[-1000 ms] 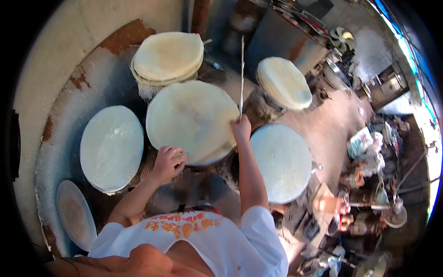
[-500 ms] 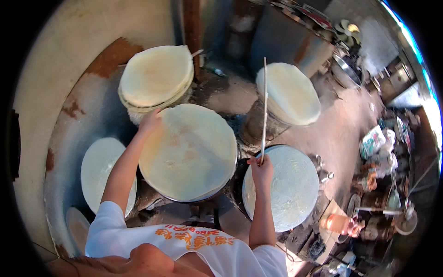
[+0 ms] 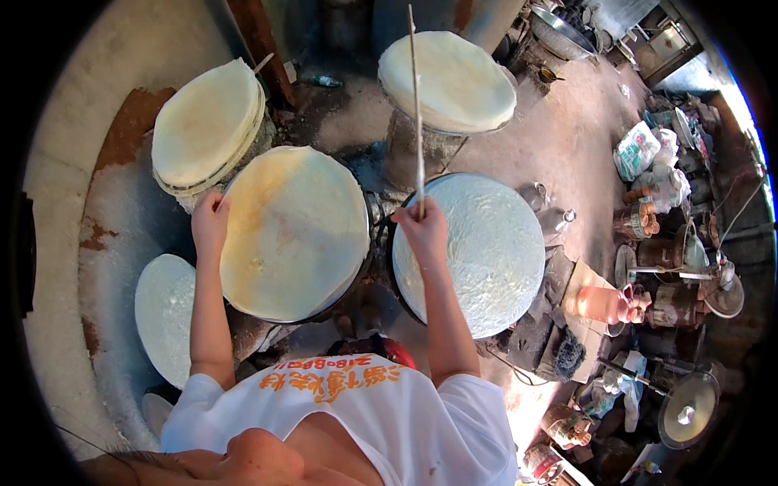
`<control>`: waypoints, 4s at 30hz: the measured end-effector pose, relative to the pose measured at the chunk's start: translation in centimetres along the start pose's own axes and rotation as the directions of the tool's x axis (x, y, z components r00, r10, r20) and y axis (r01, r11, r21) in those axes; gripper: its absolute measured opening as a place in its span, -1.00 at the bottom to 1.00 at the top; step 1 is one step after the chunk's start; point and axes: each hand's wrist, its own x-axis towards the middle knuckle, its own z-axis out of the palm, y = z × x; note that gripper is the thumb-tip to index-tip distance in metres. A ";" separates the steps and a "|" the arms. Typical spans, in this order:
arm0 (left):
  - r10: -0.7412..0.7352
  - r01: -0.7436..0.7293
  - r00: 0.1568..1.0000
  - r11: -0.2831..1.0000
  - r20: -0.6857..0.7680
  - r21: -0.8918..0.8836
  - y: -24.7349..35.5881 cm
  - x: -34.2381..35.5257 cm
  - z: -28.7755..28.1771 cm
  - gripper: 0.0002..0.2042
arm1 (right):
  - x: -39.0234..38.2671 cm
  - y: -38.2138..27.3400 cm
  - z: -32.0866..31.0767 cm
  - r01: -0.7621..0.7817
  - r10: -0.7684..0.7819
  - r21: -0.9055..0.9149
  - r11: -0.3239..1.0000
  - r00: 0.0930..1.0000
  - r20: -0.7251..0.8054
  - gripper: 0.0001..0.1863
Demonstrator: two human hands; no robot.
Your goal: The person spreads batter onto heated circular plates using a ladle and a stick to form thin sheets, then peels the cooked sheets off by hand and stacks them.
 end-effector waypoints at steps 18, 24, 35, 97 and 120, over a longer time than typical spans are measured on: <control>0.465 -0.529 0.812 0.842 0.353 0.105 0.6 -20.5 0.2 -0.64 | -3.3 3.2 5.3 0.244 -0.068 -0.558 0.794 0.946 0.317 -0.64; 0.623 -0.666 0.718 0.744 0.310 0.047 -1.4 -18.7 -1.0 -0.74 | -2.2 2.4 6.7 0.268 -0.138 -0.637 0.723 0.959 0.247 -0.73; 0.726 -0.734 0.679 0.673 0.104 0.093 -1.9 -16.7 -0.7 -0.78 | -2.1 -2.0 6.8 0.283 -0.262 -0.543 0.790 0.958 0.118 -0.66; -0.753 0.114 0.658 0.076 0.017 -0.991 -30.7 25.0 -4.8 -0.12 | -4.9 -0.9 11.3 -0.062 0.098 -0.305 0.950 0.990 0.105 -0.70; -0.233 0.174 0.876 0.969 -0.422 -0.173 -10.1 -17.4 -10.9 -0.35 | -10.8 -4.3 24.6 0.362 -0.068 -0.219 0.906 0.637 0.768 -0.75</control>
